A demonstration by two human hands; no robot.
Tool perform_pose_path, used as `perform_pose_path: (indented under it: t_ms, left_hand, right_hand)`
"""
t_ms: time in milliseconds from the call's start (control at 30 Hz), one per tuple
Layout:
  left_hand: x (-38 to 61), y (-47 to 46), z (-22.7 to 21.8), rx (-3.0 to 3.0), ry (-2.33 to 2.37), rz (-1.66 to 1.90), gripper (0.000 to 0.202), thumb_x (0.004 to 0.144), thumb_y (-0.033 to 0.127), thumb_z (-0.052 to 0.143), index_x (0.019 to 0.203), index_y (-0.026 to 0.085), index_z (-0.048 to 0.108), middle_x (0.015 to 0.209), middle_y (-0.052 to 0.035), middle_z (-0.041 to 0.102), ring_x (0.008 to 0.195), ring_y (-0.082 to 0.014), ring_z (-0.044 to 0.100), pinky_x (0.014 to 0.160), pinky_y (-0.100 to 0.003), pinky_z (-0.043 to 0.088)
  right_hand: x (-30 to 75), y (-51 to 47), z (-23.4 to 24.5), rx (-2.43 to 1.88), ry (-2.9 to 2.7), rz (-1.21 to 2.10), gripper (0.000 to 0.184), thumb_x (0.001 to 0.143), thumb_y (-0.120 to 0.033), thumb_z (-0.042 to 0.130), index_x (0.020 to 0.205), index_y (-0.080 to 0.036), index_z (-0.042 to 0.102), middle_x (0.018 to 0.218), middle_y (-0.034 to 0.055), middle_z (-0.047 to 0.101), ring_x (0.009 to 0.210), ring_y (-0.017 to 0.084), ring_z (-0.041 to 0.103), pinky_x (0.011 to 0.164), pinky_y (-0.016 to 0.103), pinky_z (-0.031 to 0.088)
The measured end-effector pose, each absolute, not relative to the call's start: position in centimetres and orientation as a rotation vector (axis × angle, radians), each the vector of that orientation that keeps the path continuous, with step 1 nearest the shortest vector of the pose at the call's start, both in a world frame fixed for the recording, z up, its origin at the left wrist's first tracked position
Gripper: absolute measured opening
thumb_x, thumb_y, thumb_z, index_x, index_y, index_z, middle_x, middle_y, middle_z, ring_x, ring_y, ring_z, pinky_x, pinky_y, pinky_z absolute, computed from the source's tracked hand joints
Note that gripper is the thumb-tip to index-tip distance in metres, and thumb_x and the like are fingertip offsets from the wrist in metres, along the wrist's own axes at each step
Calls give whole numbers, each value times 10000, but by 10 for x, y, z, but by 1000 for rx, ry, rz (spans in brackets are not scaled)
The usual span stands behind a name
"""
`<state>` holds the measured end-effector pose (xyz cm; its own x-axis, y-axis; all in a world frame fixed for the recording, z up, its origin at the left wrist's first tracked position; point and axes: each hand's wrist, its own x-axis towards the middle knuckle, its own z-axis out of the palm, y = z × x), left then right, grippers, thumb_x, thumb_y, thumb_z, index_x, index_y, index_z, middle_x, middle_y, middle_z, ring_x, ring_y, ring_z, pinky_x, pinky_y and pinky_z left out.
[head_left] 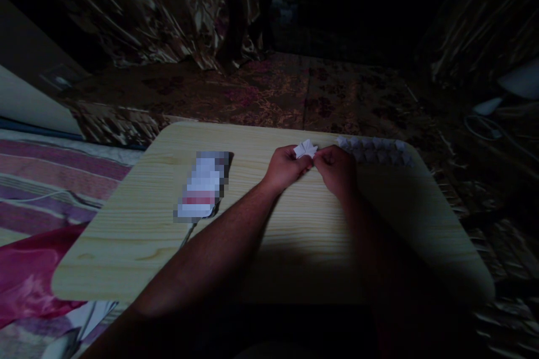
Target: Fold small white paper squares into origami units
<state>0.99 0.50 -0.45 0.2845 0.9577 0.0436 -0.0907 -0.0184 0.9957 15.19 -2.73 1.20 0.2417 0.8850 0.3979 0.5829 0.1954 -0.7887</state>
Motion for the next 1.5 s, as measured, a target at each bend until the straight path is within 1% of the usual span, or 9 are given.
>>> perform_pose_path:
  t_ms: [167,333,600,767,1033,1233,1333,1500]
  left_hand:
    - [11,5,-4,1289,962,1096,138,689,261,698,689,150,615,540,3,608,421,-72,484,412,-196,314]
    - [11,4,-4,1290,973,1069,131,693,256,693,706,137,641,601,-28,659,438,-76,520,414,-191,347]
    - [12,1,0,1244,948,1064,137,686,246,706,677,135,626,601,-42,668,456,-92,557,419,-192,392]
    - [12,1,1,1200,926,1055,124,684,236,703,702,128,644,612,-40,673,462,-91,564,427,-193,407]
    - [12,1,1,1188,911,1064,126,692,242,697,703,125,653,599,-30,665,458,-83,555,429,-185,399]
    - [12,1,1,1198,907,1091,102,685,224,686,677,127,656,568,-17,644,450,-78,535,427,-183,369]
    - [12,2,1,1173,911,1101,117,679,236,696,664,129,651,569,-14,643,446,-72,527,430,-183,368]
    - [12,1,1,1126,883,1119,133,676,248,713,693,128,657,603,-22,667,456,-75,543,440,-188,390]
  right_hand:
    - [152,-28,14,-1511,-1454,359,47,714,-249,621,699,-219,654,642,4,686,622,169,632,600,272,494]
    - [154,-26,10,-1503,-1452,361,60,717,-256,628,713,-210,667,641,3,680,608,162,628,585,264,484]
    - [153,-27,10,-1484,-1443,357,83,731,-268,624,729,-210,684,642,2,684,604,158,621,574,260,483]
    - [152,-29,12,-1499,-1465,339,90,745,-272,623,751,-218,694,659,15,700,616,167,642,581,267,500]
    - [153,-26,3,-1448,-1471,351,94,755,-280,619,777,-222,690,675,5,707,631,170,659,603,276,516]
    - [152,-27,4,-1478,-1488,304,90,755,-285,629,773,-226,695,668,5,702,627,170,654,586,272,502]
    - [151,-28,4,-1465,-1510,286,90,765,-282,622,788,-231,693,680,4,705,634,168,654,602,274,508]
    - [152,-29,3,-1419,-1556,247,96,788,-272,602,823,-241,685,718,2,706,670,170,663,645,284,521]
